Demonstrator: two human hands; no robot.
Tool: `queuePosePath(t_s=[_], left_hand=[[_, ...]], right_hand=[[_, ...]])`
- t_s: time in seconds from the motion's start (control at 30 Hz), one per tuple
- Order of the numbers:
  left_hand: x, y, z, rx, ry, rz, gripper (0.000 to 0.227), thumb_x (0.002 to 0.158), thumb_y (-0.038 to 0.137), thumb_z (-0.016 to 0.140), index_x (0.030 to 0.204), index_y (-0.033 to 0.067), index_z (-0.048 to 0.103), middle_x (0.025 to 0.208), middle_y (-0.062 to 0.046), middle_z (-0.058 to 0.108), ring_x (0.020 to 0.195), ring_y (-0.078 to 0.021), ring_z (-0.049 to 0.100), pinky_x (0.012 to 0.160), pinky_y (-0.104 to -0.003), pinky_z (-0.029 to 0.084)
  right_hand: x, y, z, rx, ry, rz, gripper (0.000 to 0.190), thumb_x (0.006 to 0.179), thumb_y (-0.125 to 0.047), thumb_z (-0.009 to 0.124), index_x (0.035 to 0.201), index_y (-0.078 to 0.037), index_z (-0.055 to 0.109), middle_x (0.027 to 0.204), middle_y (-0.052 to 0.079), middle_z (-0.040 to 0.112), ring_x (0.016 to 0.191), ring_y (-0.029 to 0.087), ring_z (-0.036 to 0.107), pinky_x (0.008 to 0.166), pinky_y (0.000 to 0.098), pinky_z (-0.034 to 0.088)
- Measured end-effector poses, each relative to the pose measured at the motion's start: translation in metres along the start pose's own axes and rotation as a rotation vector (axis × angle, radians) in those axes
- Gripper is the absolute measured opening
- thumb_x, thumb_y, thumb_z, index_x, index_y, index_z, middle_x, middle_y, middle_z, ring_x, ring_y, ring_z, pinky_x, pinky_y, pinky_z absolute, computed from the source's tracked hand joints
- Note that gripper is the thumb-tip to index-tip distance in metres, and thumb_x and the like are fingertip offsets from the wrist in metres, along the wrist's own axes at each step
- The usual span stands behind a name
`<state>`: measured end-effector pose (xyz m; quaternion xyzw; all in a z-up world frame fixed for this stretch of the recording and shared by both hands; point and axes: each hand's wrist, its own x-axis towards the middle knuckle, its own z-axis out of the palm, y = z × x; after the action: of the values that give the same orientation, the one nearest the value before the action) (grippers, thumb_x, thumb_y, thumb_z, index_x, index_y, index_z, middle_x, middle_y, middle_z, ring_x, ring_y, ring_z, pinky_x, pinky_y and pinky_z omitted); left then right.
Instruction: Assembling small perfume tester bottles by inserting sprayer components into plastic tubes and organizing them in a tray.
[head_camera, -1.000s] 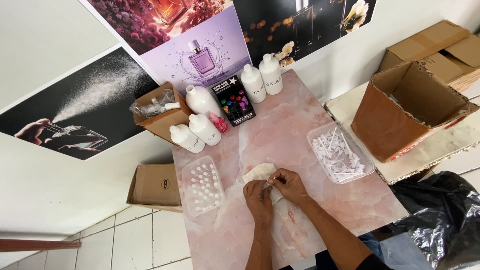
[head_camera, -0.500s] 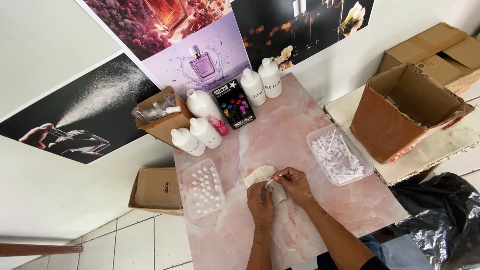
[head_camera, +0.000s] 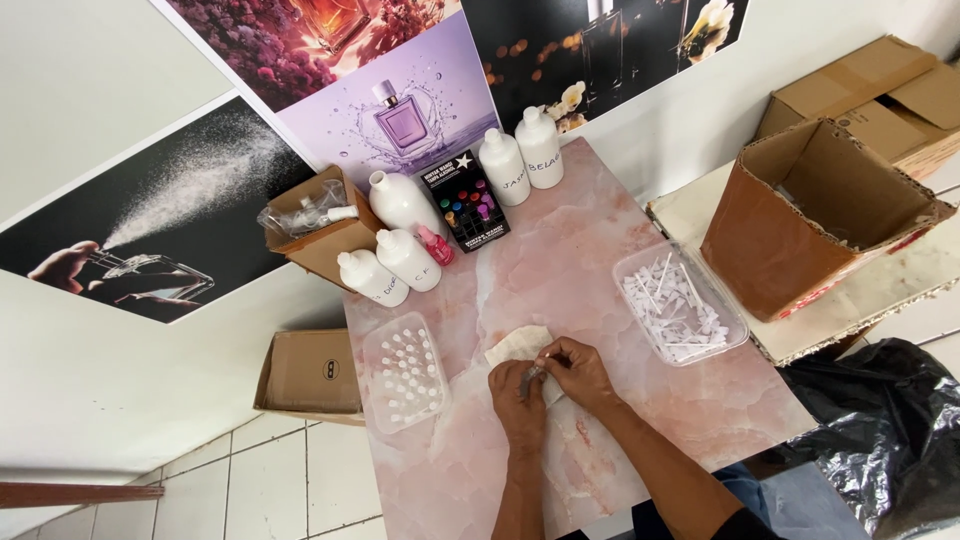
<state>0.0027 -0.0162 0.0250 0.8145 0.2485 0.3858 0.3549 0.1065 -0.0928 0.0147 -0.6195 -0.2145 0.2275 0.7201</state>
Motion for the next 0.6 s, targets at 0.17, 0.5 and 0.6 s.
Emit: queuePosePath(t_s=[0.17, 0.5, 0.6], left_hand=[[-0.005, -0.010, 0.003, -0.062, 0.010, -0.093, 0.018, 0.085, 0.017, 0.074, 0.101, 0.0106, 0.074, 0.102, -0.002, 0.073, 0.109, -0.0236, 0.059, 0.096, -0.037, 0.052], [0.000, -0.013, 0.002, -0.111, 0.071, -0.074, 0.026, 0.093, 0.025, 0.071, 0.110, 0.0066, 0.074, 0.107, -0.007, 0.073, 0.108, -0.0235, 0.063, 0.096, -0.036, 0.055], [-0.001, -0.017, 0.001, -0.068, 0.132, -0.117, 0.022, 0.091, 0.000, 0.071, 0.112, 0.0055, 0.073, 0.102, -0.011, 0.070, 0.101, -0.0286, 0.067, 0.094, -0.041, 0.054]], right_hand=[[0.010, -0.001, -0.009, 0.072, 0.018, 0.098, 0.010, 0.084, -0.005, 0.082, 0.081, -0.007, 0.073, 0.079, 0.004, 0.075, 0.073, 0.010, 0.064, 0.070, 0.0213, 0.053], [0.019, 0.004, -0.023, 0.434, 0.216, 0.187, 0.007, 0.094, -0.006, 0.074, 0.088, -0.007, 0.071, 0.078, 0.004, 0.070, 0.066, 0.011, 0.053, 0.069, 0.0256, 0.050], [0.011, -0.001, -0.021, 0.224, 0.230, 0.135, 0.020, 0.099, -0.016, 0.071, 0.110, -0.001, 0.077, 0.085, 0.010, 0.071, 0.077, 0.015, 0.066, 0.076, 0.0282, 0.058]])
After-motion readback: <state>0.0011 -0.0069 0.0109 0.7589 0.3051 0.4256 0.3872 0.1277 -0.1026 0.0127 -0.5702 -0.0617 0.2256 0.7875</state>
